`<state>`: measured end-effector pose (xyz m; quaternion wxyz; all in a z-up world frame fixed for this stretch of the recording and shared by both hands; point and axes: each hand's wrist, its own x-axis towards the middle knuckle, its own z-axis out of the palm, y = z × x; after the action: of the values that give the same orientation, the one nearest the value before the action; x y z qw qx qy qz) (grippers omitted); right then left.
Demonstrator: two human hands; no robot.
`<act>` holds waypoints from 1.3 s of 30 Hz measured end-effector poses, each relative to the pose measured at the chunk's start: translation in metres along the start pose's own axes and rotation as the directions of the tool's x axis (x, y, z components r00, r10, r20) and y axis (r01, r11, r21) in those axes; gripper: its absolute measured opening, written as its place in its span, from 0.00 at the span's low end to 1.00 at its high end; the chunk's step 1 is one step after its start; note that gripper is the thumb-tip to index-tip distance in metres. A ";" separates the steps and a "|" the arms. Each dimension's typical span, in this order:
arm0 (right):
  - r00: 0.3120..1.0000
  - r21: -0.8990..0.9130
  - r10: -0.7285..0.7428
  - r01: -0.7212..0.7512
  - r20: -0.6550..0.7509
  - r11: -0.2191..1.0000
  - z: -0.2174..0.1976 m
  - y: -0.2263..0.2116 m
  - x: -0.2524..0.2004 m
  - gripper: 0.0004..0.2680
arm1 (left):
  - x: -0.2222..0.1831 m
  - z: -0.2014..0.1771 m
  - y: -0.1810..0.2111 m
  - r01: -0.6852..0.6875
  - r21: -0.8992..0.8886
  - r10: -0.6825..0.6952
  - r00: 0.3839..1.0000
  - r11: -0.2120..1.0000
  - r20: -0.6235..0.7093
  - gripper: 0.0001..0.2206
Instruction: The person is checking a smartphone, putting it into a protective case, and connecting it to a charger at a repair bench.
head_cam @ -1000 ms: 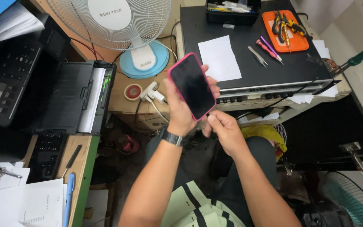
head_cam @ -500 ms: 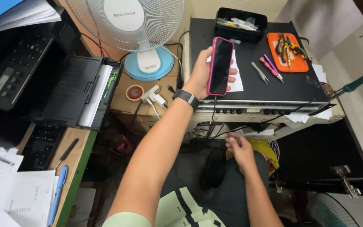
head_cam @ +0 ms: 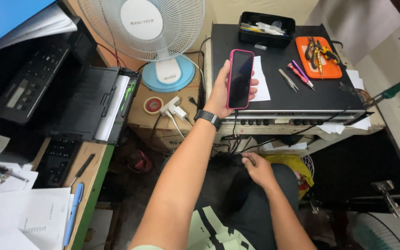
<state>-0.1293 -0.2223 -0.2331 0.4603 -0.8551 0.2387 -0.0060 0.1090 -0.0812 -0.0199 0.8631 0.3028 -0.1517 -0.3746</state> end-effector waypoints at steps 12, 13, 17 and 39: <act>0.987 -0.119 0.045 -0.027 0.152 0.993 0.017 -0.011 -0.007 0.15 | 0.006 -0.006 -0.004 0.026 0.043 -0.022 0.997 0.999 -0.072 0.44; 0.989 -0.110 0.047 -0.031 0.142 0.993 0.019 -0.007 -0.005 0.15 | 0.007 -0.007 -0.004 0.035 0.050 -0.031 0.997 0.998 -0.064 0.44; 0.987 -0.232 0.036 0.002 0.158 0.973 0.022 0.002 0.000 0.16 | 0.009 -0.006 -0.007 0.042 0.056 -0.037 0.996 0.998 -0.081 0.44; 0.970 -0.380 0.111 -0.021 0.216 0.925 0.031 0.026 0.016 0.14 | -0.001 -0.006 -0.009 -0.014 0.081 0.023 0.994 0.997 -0.110 0.54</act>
<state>-0.1189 -0.2169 -0.2750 0.3134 -0.9133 0.2085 0.1558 0.1057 -0.0827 -0.0302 0.8608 0.3561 -0.1212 -0.3428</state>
